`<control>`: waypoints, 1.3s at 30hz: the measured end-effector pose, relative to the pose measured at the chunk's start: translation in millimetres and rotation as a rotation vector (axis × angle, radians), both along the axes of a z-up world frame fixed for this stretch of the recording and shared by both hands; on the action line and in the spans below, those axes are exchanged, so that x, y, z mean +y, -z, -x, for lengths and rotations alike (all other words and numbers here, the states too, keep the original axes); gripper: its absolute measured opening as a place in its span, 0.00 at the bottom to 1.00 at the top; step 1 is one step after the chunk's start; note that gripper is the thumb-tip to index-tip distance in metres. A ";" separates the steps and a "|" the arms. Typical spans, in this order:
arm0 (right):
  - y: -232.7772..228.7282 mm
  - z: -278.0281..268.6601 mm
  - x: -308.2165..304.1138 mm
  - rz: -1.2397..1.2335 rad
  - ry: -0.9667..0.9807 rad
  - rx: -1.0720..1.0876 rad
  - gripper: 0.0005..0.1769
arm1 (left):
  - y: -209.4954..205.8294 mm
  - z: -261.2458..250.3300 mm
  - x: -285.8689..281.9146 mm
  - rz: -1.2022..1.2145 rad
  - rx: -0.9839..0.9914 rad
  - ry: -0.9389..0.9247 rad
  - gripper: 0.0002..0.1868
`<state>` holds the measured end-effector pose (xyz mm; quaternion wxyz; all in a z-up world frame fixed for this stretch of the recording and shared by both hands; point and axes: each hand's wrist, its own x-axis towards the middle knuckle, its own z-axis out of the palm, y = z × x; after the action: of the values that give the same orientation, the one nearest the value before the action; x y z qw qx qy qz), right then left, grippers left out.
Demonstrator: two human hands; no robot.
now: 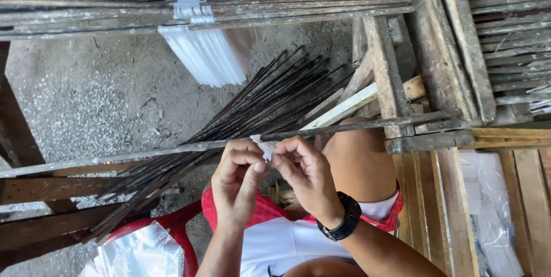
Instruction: Tying white plastic strips or wicks onto a wooden frame lattice in a repetitive production process.
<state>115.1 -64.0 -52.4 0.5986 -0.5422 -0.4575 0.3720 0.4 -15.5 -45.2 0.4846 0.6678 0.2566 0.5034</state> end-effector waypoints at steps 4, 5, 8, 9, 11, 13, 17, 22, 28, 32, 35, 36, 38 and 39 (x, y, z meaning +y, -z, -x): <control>-1.0 0.4 5.4 -0.043 0.066 -0.072 0.04 | 4.2 -7.5 13.8 0.026 -0.132 0.044 0.05; 0.3 0.7 6.9 -0.029 0.097 -0.023 0.03 | 6.1 -9.9 18.9 -0.009 -0.180 0.060 0.04; 9.2 0.4 6.6 -0.036 0.101 0.006 0.03 | 6.4 -11.8 21.7 0.019 -0.161 0.057 0.03; 7.6 0.0 6.5 -0.034 0.102 0.006 0.03 | 6.1 -11.7 21.8 0.022 -0.161 0.058 0.03; 4.7 -1.4 6.9 -0.033 0.080 0.052 0.03 | 6.0 -12.1 22.5 0.028 -0.119 0.037 0.02; 6.0 -1.8 7.1 -0.033 0.082 0.039 0.03 | 8.9 -11.9 24.2 0.027 -0.112 0.032 0.02; 7.2 -2.0 6.1 -0.028 0.086 0.002 0.03 | 21.3 -12.5 25.2 0.062 -0.120 0.008 0.05; 4.3 -2.9 6.5 -0.040 0.080 0.007 0.03 | 22.2 -13.3 24.6 0.071 -0.112 -0.023 0.05; 0.3 -4.2 6.5 -0.039 0.086 -0.010 0.04 | 4.6 -14.4 24.5 -0.081 0.003 -0.094 0.03; -0.9 -4.3 7.4 -0.032 0.093 -0.025 0.04 | 1.0 -14.4 24.2 -0.200 0.104 -0.152 0.02; -2.6 -4.2 9.2 -0.044 0.110 -0.108 0.03 | 1.1 -14.3 23.8 -0.291 0.156 -0.151 0.03; -6.2 -5.5 9.8 -0.043 0.109 -0.108 0.03 | -0.1 -13.6 23.9 -0.290 0.156 -0.151 0.03; -13.6 -8.5 10.9 -0.111 0.210 -0.468 0.02 | -2.5 -12.5 24.1 -0.254 0.146 -0.113 0.04; -18.5 -8.5 12.0 -0.112 0.211 -0.469 0.02 | -3.7 -11.6 25.3 -0.255 0.144 -0.113 0.04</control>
<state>123.6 -52.0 -33.9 0.5408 -0.6242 -0.5447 0.1459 12.0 9.8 -41.4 0.3470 0.7427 0.2621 0.5091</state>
